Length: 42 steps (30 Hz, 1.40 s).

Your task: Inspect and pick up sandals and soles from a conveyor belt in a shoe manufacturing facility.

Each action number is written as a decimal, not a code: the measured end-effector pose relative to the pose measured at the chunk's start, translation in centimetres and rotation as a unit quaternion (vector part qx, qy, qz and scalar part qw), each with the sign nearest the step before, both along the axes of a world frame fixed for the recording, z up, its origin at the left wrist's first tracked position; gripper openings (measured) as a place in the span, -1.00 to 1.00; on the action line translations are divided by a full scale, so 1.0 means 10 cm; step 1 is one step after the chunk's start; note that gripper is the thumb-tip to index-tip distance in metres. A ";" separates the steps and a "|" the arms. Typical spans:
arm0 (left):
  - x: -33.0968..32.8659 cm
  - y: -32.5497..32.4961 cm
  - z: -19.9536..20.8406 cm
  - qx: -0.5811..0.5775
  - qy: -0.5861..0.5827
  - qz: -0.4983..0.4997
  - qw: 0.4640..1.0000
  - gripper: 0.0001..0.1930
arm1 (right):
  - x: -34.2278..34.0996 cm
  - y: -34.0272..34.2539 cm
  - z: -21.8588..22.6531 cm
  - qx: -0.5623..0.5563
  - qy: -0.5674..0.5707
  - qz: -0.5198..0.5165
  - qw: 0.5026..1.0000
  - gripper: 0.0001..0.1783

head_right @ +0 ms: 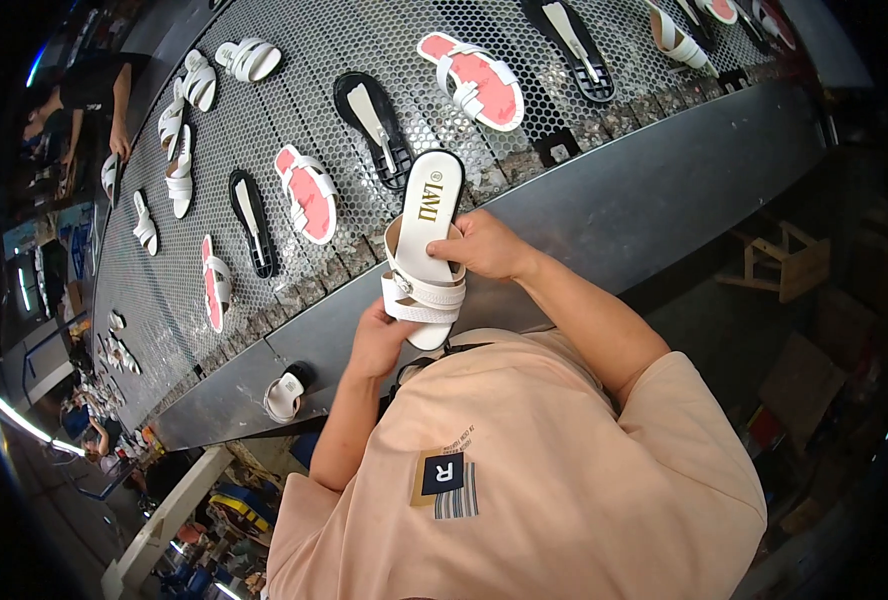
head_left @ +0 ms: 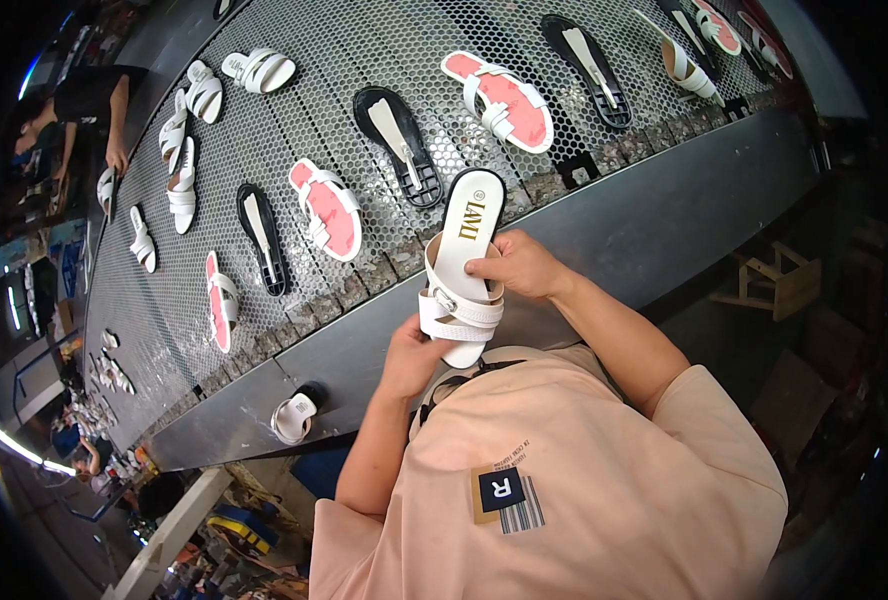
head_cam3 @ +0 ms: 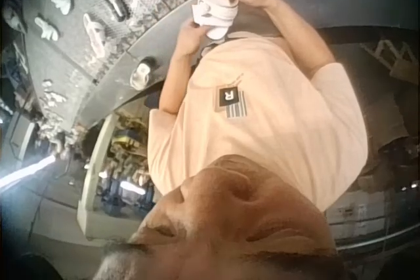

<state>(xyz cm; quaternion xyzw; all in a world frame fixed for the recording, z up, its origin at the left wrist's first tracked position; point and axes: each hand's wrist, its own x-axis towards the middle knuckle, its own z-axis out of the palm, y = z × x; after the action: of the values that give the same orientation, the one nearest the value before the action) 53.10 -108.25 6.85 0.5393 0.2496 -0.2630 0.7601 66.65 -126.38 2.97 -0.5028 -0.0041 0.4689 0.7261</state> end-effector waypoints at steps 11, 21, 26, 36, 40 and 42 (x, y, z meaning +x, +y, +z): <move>0.21 -0.36 0.00 0.062 0.013 0.222 0.973 -0.81 | 0.06 -0.11 -0.01 -0.023 0.005 -0.004 1.000 -0.75; 0.39 -0.41 -0.21 0.021 -0.027 0.278 0.960 -0.67 | -0.33 -0.07 0.06 0.014 0.099 -0.011 0.995 -0.53; 0.11 0.18 -0.23 0.093 0.015 0.373 0.923 -0.38 | 0.73 0.25 0.17 -0.116 -0.025 -0.058 0.991 -0.58; -0.28 2.99 -0.54 0.096 0.079 0.717 0.686 -0.14 | 1.92 1.08 0.00 -0.210 -0.208 -0.068 0.953 -0.32; -0.48 3.71 -0.79 0.187 0.038 0.731 0.655 -0.68 | 1.36 0.83 -0.15 -0.225 -0.277 0.052 0.933 -0.38; -0.54 3.81 -0.76 0.196 0.088 0.750 0.626 -0.78 | 1.16 0.73 0.00 -0.252 -0.285 0.077 0.922 -0.38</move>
<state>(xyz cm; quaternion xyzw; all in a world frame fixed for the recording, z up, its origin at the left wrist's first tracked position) 47.71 -70.12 -0.74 0.2763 0.6793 0.4067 0.5448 78.24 -119.07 2.99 -0.7795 -0.1320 0.3459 0.5052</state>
